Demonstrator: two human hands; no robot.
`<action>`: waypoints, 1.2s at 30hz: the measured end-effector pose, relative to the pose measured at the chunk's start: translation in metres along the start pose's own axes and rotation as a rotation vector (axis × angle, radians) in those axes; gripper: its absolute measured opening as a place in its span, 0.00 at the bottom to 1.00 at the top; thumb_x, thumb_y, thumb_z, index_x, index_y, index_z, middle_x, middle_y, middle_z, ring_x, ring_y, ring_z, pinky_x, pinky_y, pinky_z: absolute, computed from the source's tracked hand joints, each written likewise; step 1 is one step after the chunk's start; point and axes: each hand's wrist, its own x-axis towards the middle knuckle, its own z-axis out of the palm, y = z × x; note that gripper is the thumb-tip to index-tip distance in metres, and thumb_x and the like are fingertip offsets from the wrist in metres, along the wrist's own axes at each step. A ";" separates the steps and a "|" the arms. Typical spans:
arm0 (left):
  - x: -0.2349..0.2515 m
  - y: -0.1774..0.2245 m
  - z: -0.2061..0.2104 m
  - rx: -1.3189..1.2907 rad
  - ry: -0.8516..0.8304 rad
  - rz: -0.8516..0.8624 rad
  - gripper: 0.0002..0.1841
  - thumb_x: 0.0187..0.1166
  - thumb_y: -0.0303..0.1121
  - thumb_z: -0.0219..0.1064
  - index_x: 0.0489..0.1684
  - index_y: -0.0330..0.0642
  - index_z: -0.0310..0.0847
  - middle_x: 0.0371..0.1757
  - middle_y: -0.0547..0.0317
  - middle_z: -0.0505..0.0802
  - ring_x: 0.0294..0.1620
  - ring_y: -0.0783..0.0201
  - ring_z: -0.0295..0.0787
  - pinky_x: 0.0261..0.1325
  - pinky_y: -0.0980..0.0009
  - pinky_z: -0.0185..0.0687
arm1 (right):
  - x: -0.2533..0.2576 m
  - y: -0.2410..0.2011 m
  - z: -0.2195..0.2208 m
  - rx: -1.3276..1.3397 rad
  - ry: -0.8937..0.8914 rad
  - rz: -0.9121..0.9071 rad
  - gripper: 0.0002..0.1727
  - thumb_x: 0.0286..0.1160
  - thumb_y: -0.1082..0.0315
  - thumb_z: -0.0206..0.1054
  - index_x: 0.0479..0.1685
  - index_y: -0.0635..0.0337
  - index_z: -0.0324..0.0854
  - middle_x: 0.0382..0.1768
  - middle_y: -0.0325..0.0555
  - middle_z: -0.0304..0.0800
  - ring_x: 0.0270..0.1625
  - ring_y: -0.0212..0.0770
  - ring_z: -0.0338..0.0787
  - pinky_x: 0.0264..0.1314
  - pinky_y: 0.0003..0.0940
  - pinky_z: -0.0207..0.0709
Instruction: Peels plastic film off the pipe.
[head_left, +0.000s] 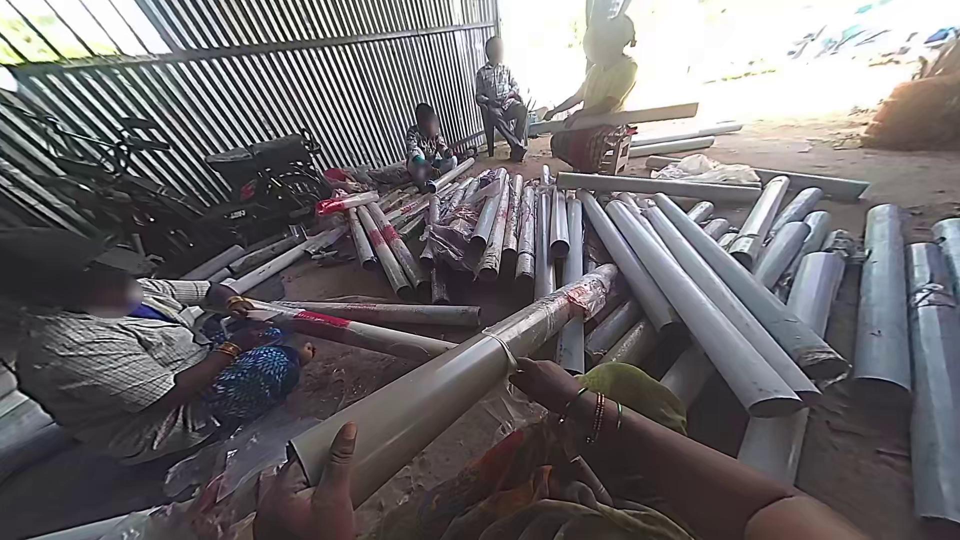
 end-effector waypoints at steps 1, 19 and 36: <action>0.000 0.000 0.000 -0.001 -0.001 -0.002 0.16 0.77 0.39 0.72 0.29 0.32 0.82 0.26 0.66 0.83 0.29 0.86 0.79 0.41 0.82 0.76 | 0.001 0.001 0.000 -0.005 -0.002 -0.003 0.23 0.93 0.58 0.50 0.68 0.69 0.77 0.52 0.66 0.88 0.58 0.62 0.89 0.65 0.62 0.74; -0.029 0.027 -0.002 -0.219 -0.032 0.102 0.06 0.76 0.27 0.65 0.31 0.33 0.81 0.30 0.76 0.88 0.35 0.90 0.86 0.45 0.87 0.84 | -0.018 0.053 -0.037 -0.347 0.135 -0.236 0.25 0.92 0.54 0.53 0.51 0.73 0.80 0.44 0.68 0.90 0.54 0.67 0.91 0.64 0.64 0.72; 0.000 0.013 0.000 0.026 0.011 0.024 0.18 0.83 0.37 0.66 0.28 0.29 0.82 0.24 0.70 0.84 0.28 0.91 0.80 0.41 0.86 0.78 | 0.012 0.037 -0.037 -0.116 0.029 -0.109 0.25 0.92 0.53 0.54 0.57 0.71 0.82 0.53 0.68 0.88 0.61 0.65 0.87 0.63 0.65 0.72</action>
